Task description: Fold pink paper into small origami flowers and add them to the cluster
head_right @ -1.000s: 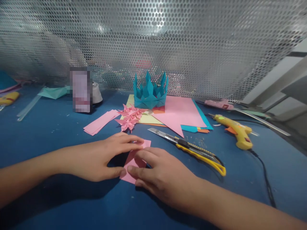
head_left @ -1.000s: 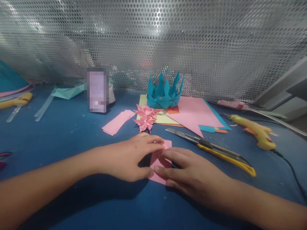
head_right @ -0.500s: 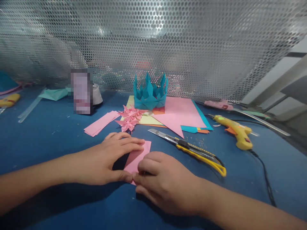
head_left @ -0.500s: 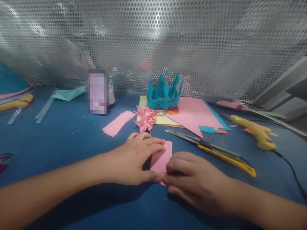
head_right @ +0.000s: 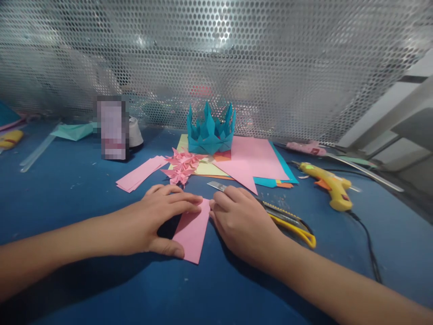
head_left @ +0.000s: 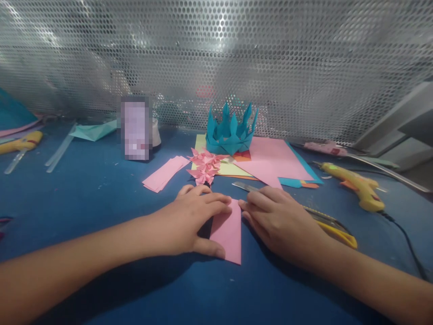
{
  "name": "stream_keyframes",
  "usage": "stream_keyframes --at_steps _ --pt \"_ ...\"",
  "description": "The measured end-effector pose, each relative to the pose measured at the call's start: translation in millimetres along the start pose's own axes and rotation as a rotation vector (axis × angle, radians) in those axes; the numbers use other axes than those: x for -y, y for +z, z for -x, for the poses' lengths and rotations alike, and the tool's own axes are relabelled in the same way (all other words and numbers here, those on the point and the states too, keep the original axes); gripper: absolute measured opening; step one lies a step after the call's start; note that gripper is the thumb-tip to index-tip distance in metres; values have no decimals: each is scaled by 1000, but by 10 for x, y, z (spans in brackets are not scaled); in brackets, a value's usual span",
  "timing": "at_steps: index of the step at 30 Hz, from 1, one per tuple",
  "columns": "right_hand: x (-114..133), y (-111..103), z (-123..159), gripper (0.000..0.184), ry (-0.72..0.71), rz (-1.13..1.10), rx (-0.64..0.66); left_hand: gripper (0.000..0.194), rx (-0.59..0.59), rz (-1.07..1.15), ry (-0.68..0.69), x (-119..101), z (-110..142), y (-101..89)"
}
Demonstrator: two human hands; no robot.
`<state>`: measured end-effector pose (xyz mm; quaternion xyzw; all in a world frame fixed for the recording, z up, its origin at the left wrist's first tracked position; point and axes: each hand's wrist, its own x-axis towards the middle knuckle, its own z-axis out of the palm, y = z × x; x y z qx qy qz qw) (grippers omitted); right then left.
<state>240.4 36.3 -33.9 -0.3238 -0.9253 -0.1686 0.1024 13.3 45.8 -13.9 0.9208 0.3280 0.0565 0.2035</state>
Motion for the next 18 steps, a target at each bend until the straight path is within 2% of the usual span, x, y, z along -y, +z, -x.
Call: stream_keyframes --at_steps 3,7,8,10,13,16,18 --pt "0 -4 -4 29 -44 -5 29 63 -3 -1 -1 11 8 11" --pt "64 -84 18 30 -129 -254 60 62 -46 27 18 43 24 40" --pt "92 -117 27 29 -160 -321 68 62 -59 32 22 51 25 48" --pt "149 -186 42 30 -308 -410 53 62 -75 32 24 62 23 60" --pt "201 -270 51 29 -395 -487 75 63 -67 33 21 68 15 69" --pt "193 -299 40 23 -395 -606 89 60 -76 84 27 69 12 76" --pt "164 -275 31 20 -335 -687 67 62 -101 132 33 69 14 88"
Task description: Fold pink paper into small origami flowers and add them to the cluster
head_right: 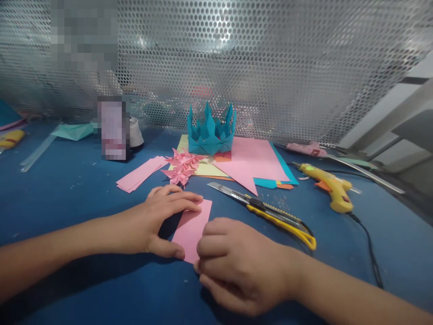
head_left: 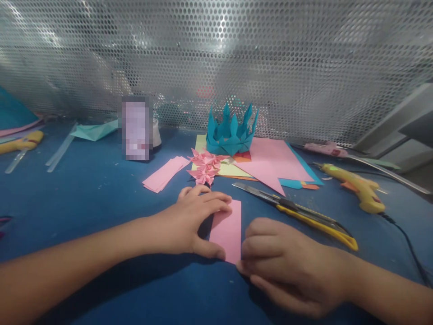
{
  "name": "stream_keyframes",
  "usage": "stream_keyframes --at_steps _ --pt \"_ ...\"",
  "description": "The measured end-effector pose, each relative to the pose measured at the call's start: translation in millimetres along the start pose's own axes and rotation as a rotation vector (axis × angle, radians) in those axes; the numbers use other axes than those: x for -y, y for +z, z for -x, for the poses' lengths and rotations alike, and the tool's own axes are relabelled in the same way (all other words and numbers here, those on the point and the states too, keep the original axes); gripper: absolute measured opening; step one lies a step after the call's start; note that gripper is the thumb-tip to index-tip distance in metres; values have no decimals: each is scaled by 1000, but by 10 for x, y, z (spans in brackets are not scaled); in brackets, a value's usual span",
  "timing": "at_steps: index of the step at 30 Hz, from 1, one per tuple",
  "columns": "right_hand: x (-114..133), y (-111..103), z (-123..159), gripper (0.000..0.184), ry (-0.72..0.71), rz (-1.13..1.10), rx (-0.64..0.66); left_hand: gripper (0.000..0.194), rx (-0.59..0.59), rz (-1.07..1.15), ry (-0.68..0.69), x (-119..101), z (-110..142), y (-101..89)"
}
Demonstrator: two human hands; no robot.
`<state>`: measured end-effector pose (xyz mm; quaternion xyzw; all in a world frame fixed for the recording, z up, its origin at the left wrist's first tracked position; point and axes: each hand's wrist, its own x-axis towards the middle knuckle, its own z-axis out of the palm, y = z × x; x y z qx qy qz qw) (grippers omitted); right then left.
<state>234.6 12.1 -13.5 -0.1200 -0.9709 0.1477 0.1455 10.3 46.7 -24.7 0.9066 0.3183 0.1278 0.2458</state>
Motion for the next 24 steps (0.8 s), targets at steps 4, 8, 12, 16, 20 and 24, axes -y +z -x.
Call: stream_keyframes --at_steps 4,8,12,16,20,24 --pt "-135 58 28 17 266 108 -228 77 -59 26 23 -10 3 34" --pt "-231 115 41 48 500 224 -206 86 -72 11 -26 -19 -3 67" --pt "-242 118 21 50 521 155 -174 95 -100 31 7 18 8 104" --pt "-258 127 40 43 530 125 -258 103 -129 43 14 58 15 137" --pt "-288 145 74 34 562 123 -409 96 -165 110 -8 45 9 135" --pt "-282 121 67 24 644 29 -534 74 -177 259 -71 10 -6 122"
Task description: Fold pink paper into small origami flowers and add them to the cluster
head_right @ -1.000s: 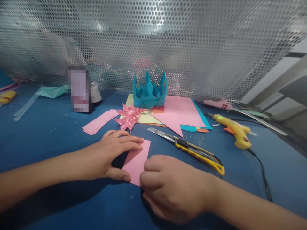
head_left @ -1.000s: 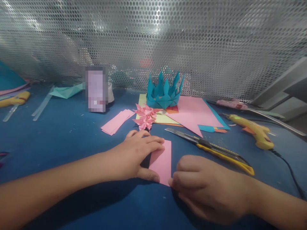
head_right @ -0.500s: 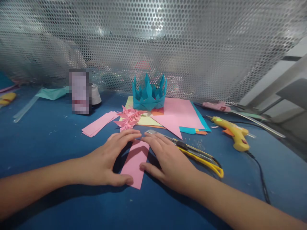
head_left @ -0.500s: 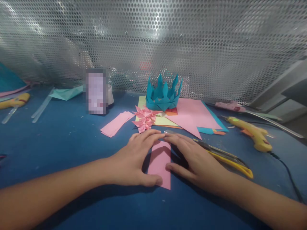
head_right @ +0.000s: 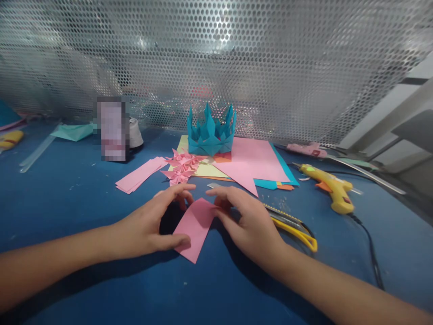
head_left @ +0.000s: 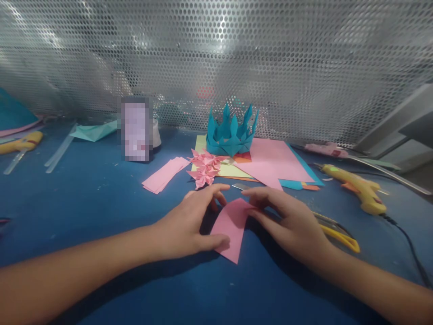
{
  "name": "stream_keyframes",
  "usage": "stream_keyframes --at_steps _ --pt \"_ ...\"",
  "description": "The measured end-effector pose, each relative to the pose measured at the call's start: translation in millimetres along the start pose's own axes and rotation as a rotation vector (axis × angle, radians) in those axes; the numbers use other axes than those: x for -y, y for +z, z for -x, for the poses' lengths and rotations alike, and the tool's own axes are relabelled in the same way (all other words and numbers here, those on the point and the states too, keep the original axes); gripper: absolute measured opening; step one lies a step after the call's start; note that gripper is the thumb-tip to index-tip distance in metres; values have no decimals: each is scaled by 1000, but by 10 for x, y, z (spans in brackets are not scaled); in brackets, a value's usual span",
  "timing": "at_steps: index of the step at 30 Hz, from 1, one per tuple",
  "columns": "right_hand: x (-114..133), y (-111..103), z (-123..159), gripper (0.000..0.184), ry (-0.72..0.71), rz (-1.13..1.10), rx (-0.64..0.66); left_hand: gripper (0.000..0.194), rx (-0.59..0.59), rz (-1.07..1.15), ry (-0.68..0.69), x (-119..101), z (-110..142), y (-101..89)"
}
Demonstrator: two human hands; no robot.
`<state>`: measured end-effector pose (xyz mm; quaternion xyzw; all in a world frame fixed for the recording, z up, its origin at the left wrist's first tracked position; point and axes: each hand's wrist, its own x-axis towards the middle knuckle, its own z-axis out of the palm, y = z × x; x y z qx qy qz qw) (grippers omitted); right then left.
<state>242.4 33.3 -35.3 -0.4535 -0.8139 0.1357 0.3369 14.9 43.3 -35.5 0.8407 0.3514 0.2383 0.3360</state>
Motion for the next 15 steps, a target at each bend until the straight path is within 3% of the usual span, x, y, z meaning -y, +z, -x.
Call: stream_keyframes --at_steps 4,8,12,15 --pt "17 -10 -15 17 102 -111 -73 45 -83 182 -91 13 -22 22" --pt "11 7 -13 22 101 -163 -65 21 -233 276 -121 40 -42 33" --pt "7 3 -17 28 -7 -91 -30 10 -295 184 -52 21 -56 17" --pt "3 -32 -28 21 -126 21 -54 11 -283 60 26 -4 -56 6"
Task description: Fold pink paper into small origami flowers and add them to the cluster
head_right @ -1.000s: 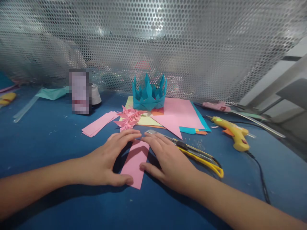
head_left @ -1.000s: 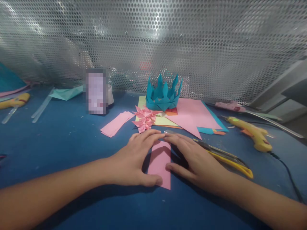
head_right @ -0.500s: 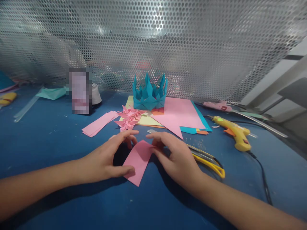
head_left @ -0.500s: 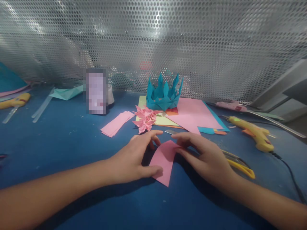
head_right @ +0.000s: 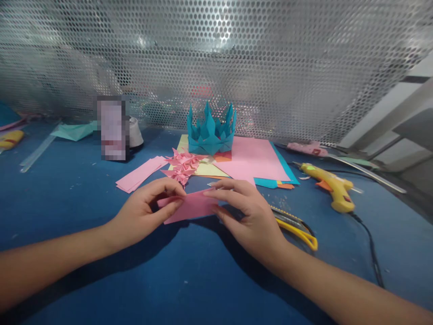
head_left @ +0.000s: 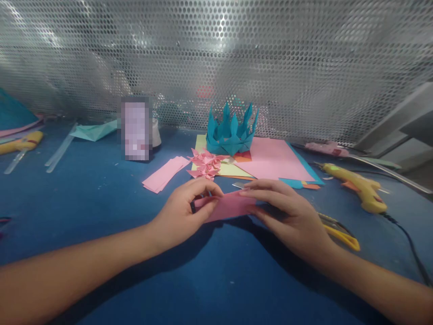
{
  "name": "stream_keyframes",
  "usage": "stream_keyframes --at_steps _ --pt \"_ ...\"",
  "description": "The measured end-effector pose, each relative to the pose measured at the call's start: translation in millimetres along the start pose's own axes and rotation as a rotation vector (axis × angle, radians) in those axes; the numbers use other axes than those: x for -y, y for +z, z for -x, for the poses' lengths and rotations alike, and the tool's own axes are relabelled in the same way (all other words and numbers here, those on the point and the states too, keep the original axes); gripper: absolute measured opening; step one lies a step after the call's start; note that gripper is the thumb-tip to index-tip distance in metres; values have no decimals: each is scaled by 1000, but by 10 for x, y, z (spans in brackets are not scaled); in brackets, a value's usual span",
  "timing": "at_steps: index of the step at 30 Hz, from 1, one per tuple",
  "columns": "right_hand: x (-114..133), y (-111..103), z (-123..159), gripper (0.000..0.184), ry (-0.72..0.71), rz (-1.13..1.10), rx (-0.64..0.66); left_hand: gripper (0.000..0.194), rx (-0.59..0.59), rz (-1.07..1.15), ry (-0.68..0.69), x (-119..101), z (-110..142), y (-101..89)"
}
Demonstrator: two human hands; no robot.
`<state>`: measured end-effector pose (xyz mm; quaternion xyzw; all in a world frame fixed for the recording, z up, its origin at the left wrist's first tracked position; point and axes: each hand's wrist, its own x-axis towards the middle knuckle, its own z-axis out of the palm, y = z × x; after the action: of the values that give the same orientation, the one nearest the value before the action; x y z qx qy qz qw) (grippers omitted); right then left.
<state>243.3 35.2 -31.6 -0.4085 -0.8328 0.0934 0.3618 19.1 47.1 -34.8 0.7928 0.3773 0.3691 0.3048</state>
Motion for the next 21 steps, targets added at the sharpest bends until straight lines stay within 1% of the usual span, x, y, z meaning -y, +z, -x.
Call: stream_keyframes --at_steps 2,4,6,9,11,13,14,15,17,18,19,20,21 --pt "-1 -25 -5 15 -53 109 -37 15 -2 -80 80 -14 5 -4" --pt "3 -37 -1 16 -115 180 -36 21 -12 -175 140 -27 18 -10" --pt "10 -31 11 18 -179 165 23 25 -9 -289 182 -37 35 -20" --pt "17 -1 44 19 -255 67 150 20 5 -440 252 -37 66 -48" --pt "20 12 67 18 -268 34 225 14 -7 -531 299 -23 87 -71" --pt "26 8 86 18 -261 21 280 12 -15 -610 373 -4 103 -92" --pt "31 0 92 18 -258 21 296 12 15 -633 429 5 107 -99" --pt "38 -11 95 17 -261 21 303 13 77 -640 489 12 108 -103" --pt "49 -30 93 16 -273 24 314 16 240 -623 559 20 99 -101" --pt "51 -35 89 14 -280 25 325 18 312 -611 558 22 92 -96" --pt "49 -36 86 12 -286 23 338 21 356 -602 539 24 84 -89" --pt "42 -31 83 11 -288 21 348 22 369 -596 514 26 77 -81" --pt "31 -23 82 10 -288 18 353 23 359 -589 492 30 73 -73"
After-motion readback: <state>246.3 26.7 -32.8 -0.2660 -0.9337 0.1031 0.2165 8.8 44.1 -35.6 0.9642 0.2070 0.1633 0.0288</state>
